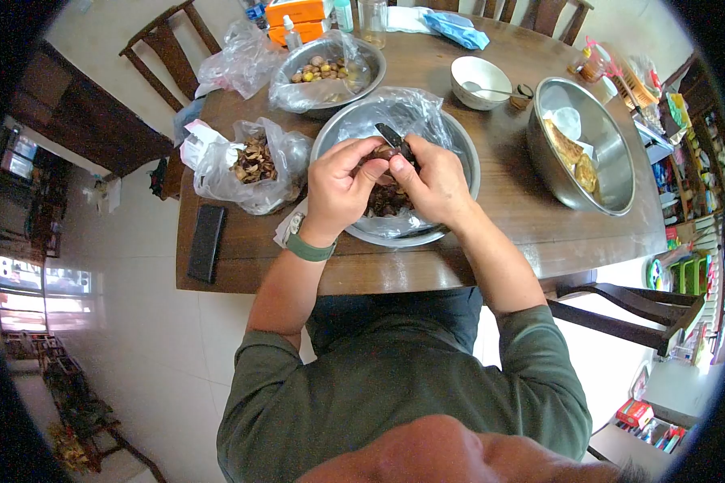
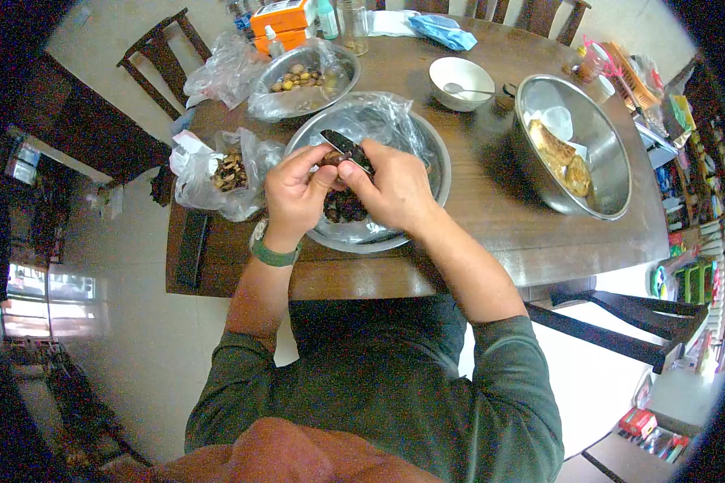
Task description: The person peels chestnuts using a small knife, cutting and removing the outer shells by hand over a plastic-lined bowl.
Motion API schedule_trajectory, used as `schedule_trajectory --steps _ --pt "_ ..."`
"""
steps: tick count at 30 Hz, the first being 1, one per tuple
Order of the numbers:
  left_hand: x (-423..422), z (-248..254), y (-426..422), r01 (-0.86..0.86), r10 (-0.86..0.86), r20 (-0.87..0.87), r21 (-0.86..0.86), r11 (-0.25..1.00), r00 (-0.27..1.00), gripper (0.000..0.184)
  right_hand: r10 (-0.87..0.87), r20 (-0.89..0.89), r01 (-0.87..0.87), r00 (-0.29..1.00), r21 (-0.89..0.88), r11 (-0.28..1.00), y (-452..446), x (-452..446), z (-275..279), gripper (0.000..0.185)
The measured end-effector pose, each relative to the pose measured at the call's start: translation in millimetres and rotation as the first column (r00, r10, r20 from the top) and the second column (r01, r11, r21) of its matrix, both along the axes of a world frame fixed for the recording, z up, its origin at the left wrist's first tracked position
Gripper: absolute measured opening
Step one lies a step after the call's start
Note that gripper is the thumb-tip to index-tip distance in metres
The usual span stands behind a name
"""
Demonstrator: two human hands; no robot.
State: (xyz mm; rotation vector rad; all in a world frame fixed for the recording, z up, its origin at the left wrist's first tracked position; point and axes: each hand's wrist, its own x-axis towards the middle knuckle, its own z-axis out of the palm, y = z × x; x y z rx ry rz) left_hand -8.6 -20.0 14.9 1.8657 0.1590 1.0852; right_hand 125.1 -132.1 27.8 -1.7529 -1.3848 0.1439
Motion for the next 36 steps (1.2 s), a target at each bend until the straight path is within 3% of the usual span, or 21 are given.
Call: schedule_trajectory --steps 2,11,23,26,29,35,36 --pt "-2 8 2 -0.09 0.095 -0.015 0.214 0.973 0.995 0.024 0.034 -0.021 -0.034 0.999 0.016 0.999 -1 1 1 0.045" --pt "-6 16 0 -0.124 0.136 -0.007 0.37 0.921 0.991 0.026 0.086 -0.029 -0.085 0.996 0.04 0.996 -2 3 2 0.046" --pt "-3 15 -3 -0.203 0.192 0.067 0.394 0.896 0.979 0.022 0.024 0.031 -0.024 0.999 -0.016 1.0 -3 1 6 0.046" --pt "-7 11 2 -0.19 0.204 0.02 0.463 0.866 0.979 0.031 0.0 0.049 0.002 0.999 -0.038 0.999 -2 0 6 0.047" --pt "-8 11 3 -0.142 0.164 -0.032 0.354 0.924 0.986 0.03 0.026 -0.02 -0.026 0.999 -0.006 1.0 0 0 1 0.048" --pt "-4 4 4 0.071 -0.071 0.01 -0.028 0.997 0.997 0.027 0.137 -0.232 -0.113 0.963 0.116 0.987 2 0 -4 0.049" --pt "-3 4 4 0.061 -0.061 0.022 0.007 0.998 0.998 0.027 0.142 -0.208 -0.12 0.968 0.115 0.986 2 1 -5 0.048"
